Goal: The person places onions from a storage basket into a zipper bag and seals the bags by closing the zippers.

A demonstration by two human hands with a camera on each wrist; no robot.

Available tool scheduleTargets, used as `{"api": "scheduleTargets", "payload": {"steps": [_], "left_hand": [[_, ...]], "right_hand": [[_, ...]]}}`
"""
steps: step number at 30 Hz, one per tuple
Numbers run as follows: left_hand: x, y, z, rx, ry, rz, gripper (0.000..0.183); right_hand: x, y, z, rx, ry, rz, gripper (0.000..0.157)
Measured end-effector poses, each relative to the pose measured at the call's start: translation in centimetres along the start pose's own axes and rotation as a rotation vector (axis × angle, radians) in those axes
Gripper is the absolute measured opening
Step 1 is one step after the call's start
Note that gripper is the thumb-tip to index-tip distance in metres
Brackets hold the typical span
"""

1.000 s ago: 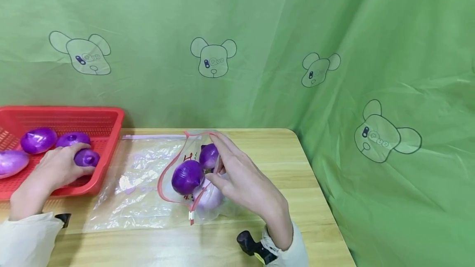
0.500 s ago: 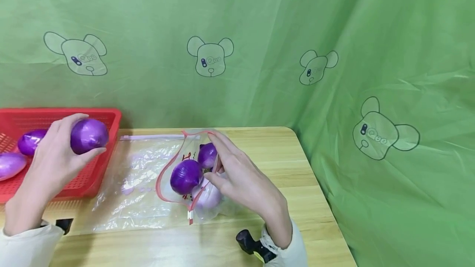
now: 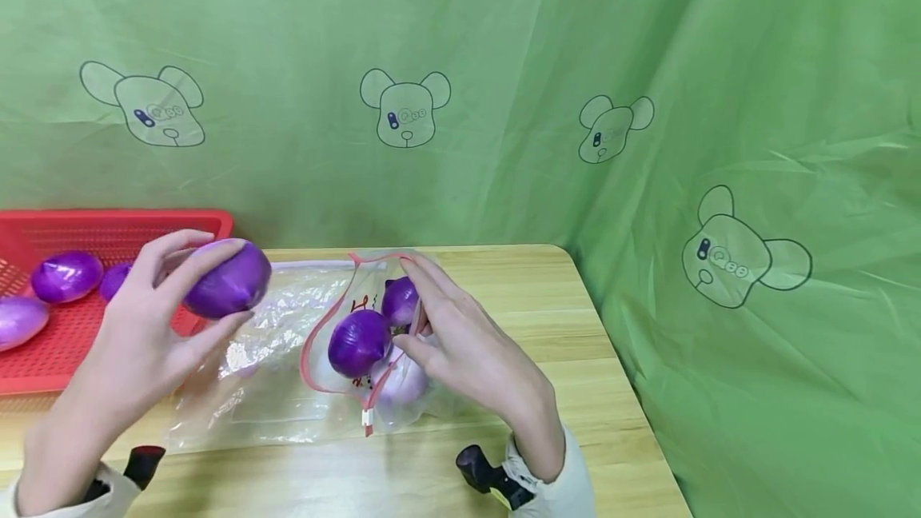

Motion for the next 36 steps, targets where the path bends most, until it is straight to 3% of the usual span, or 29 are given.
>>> {"api": "scheduleTargets", "payload": {"steps": [6, 13, 24, 30, 36], "left_hand": [[-0.4, 3.5, 0.5, -0.034, -0.014, 0.107, 0.079], [-0.9, 5.8, 1.8, -0.076, -0.053, 0.164, 0.076], [-1.3, 7.5, 3.7, -0.05, -0.107, 0.201, 0.079], [-1.6, 8.2, 4.4, -0.056, -0.09, 0.228, 0.072], [-1.7, 8.6, 5.3, 0.02, -0.062, 0.261, 0.06]], "right_hand": [[0.0, -0.1, 0.3, 0.039, -0.012, 0.003, 0.081], [0.1, -0.3, 0.6, 0.075, -0.023, -0.004, 0.084], [0.2, -1.1, 1.6, 0.083, -0.049, -0.028, 0.081], [0.0, -1.3, 1.8, 0.115, -0.071, -0.031, 0.082], [-0.2, -2.6, 2.2, 0.132, -0.1, -0.114, 0.08]]}}
Point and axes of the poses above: each hand's wrist, its own x-axis towards the middle knuckle, its own z-axis out of the palm, y = z × x, the point moved 8 cm from there along x, towards the middle knuckle, and after that the axes turned 12 degrees about x, right-handed, at the moved point
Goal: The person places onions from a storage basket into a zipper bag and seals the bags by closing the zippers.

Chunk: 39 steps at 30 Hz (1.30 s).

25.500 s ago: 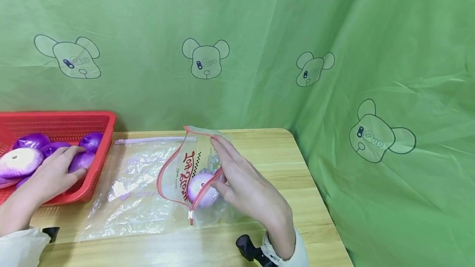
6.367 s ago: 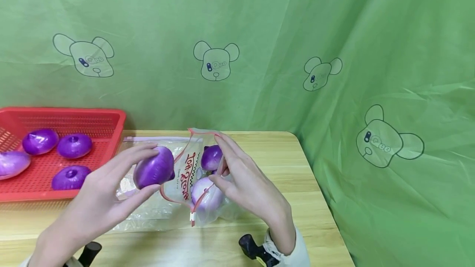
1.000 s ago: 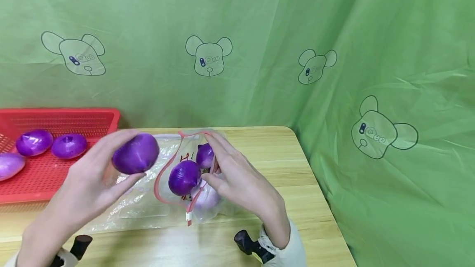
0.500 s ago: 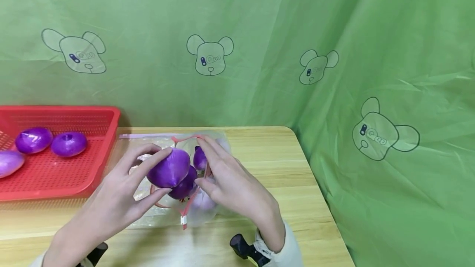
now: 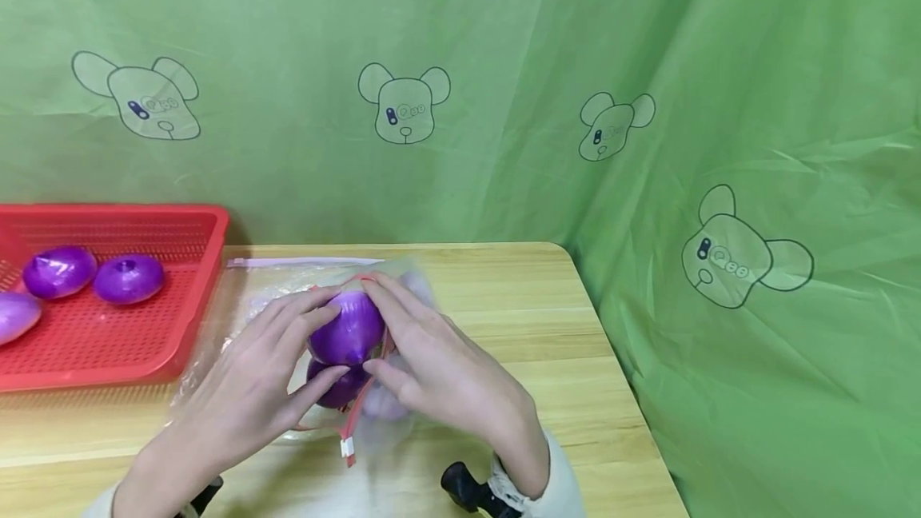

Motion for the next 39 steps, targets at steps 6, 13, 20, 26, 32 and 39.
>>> {"api": "scheduleTargets", "payload": {"steps": [6, 13, 20, 26, 32, 39], "left_hand": [[0.1, -0.4, 0.4, 0.1, 0.049, -0.019, 0.055], [0.0, -1.4, 0.7, 0.109, 0.03, -0.053, 0.039], [0.1, -2.5, -1.9, 0.03, 0.107, -0.126, 0.041], [-0.1, -1.3, -4.8, 0.039, 0.302, -0.084, 0.044], [-0.6, -1.0, -3.3, 0.087, 0.066, -0.106, 0.049], [-0.5, -1.8, -1.6, 0.146, 0.028, -0.155, 0.031]], "right_hand": [[-0.1, -0.8, 0.1, -0.054, 0.012, -0.041, 0.077], [-0.2, -0.7, -0.7, -0.052, 0.089, -0.034, 0.069], [-0.2, -0.9, -2.3, 0.082, 0.221, -0.086, 0.071], [-0.3, -1.1, -3.4, 0.143, 0.343, -0.13, 0.073], [-0.6, -1.3, -4.1, 0.238, 0.416, -0.198, 0.078], [-0.9, -1.1, -4.6, 0.228, 0.459, -0.181, 0.077]]}}
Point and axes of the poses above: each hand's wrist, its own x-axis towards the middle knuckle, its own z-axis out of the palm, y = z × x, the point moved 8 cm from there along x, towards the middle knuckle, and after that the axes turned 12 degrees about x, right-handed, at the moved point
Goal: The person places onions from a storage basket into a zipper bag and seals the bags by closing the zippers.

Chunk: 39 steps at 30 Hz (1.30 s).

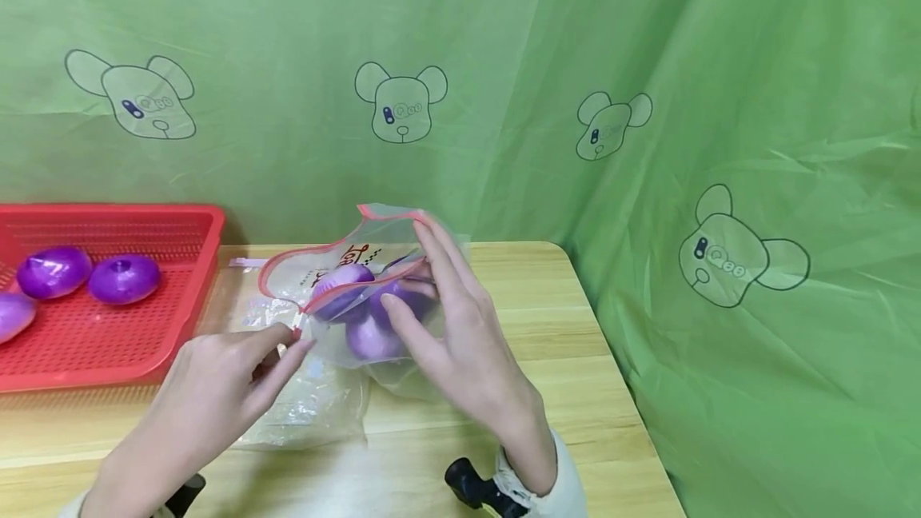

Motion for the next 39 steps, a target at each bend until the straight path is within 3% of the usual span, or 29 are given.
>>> {"api": "scheduleTargets", "payload": {"steps": [5, 8, 12, 15, 18, 21, 24, 27, 30, 34, 39], "left_hand": [[0.1, -0.3, -0.5, -0.044, 0.081, -0.028, 0.03], [0.1, -0.4, -1.2, -0.095, 0.146, -0.028, 0.026], [0.0, -0.1, -2.1, -0.157, 0.26, -0.018, 0.034], [-0.2, 0.7, -2.3, -0.212, 0.312, 0.037, 0.037], [-0.4, 2.1, -2.6, -0.284, 0.348, 0.173, 0.031], [-0.5, 3.5, -3.0, -0.318, 0.379, 0.32, 0.027], [-0.5, 4.7, -3.5, -0.316, 0.393, 0.417, 0.024], [-0.4, 5.5, -3.9, -0.298, 0.384, 0.466, 0.024], [-0.3, 5.9, -4.1, -0.286, 0.354, 0.467, 0.024], [-0.3, 5.8, -4.3, -0.27, 0.33, 0.438, 0.026], [-0.3, 5.9, -4.3, -0.266, 0.334, 0.435, 0.026]], "right_hand": [[0.0, -0.3, -1.0, -0.037, 0.054, -0.048, 0.068], [0.0, -0.7, -2.3, -0.156, 0.148, -0.112, 0.053], [-0.3, -1.8, -4.1, -0.33, 0.328, -0.2, 0.03], [-0.6, -3.1, -4.0, -0.358, 0.363, -0.28, 0.025], [-0.8, -4.8, -2.1, -0.318, 0.256, -0.396, 0.024], [-1.1, -6.7, 0.7, -0.269, 0.054, -0.522, 0.023], [-1.9, -7.5, 3.1, -0.275, -0.154, -0.579, 0.024], [-2.7, -7.4, 4.6, -0.34, -0.305, -0.574, 0.026], [-3.3, -6.7, 4.8, -0.445, -0.357, -0.5, 0.026], [-3.7, -6.0, 4.2, -0.574, -0.35, -0.377, 0.027], [-4.0, -6.0, 4.2, -0.591, -0.357, -0.359, 0.026]]}}
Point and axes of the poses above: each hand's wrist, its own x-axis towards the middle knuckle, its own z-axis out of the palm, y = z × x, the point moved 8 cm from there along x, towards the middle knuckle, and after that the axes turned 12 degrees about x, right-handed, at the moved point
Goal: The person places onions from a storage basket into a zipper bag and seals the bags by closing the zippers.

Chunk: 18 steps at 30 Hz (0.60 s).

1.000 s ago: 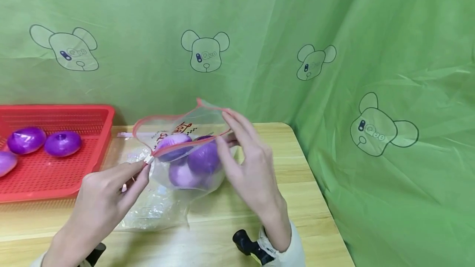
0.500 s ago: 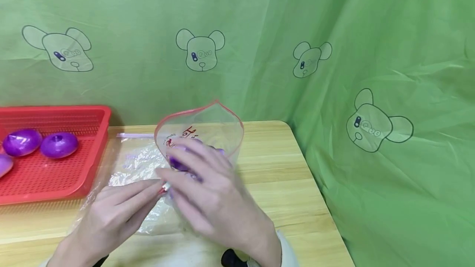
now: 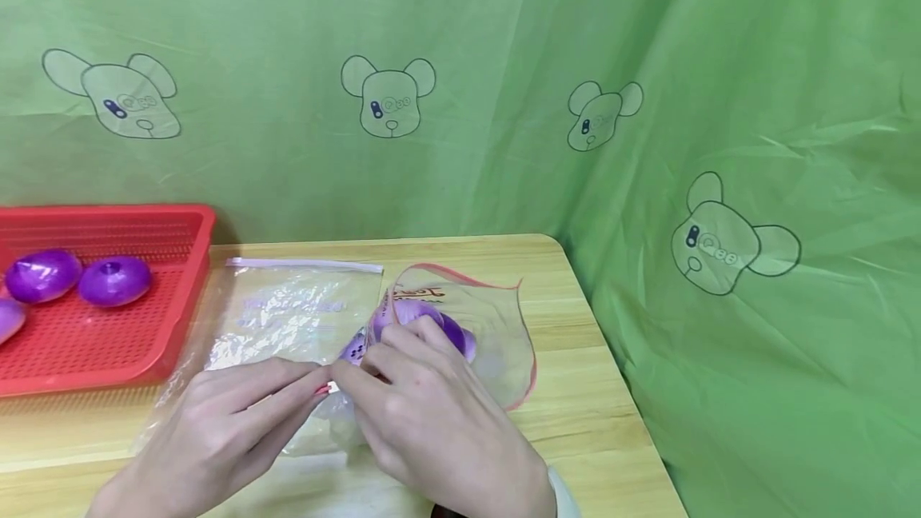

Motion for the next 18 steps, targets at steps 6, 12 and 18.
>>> {"api": "scheduleTargets", "payload": {"steps": [6, 12, 18], "left_hand": [[0.2, 0.0, -0.3, -0.024, 0.044, -0.004, 0.024], [0.4, 0.0, -0.3, -0.025, 0.021, -0.04, 0.024], [0.4, 0.3, 0.0, -0.028, -0.031, -0.049, 0.027]], "right_hand": [[0.5, -0.4, -0.1, 0.047, 0.024, -0.039, 0.018], [0.8, -0.2, 0.3, 0.088, 0.008, -0.006, 0.021], [0.2, 0.7, 1.6, 0.09, -0.111, 0.071, 0.022]]}}
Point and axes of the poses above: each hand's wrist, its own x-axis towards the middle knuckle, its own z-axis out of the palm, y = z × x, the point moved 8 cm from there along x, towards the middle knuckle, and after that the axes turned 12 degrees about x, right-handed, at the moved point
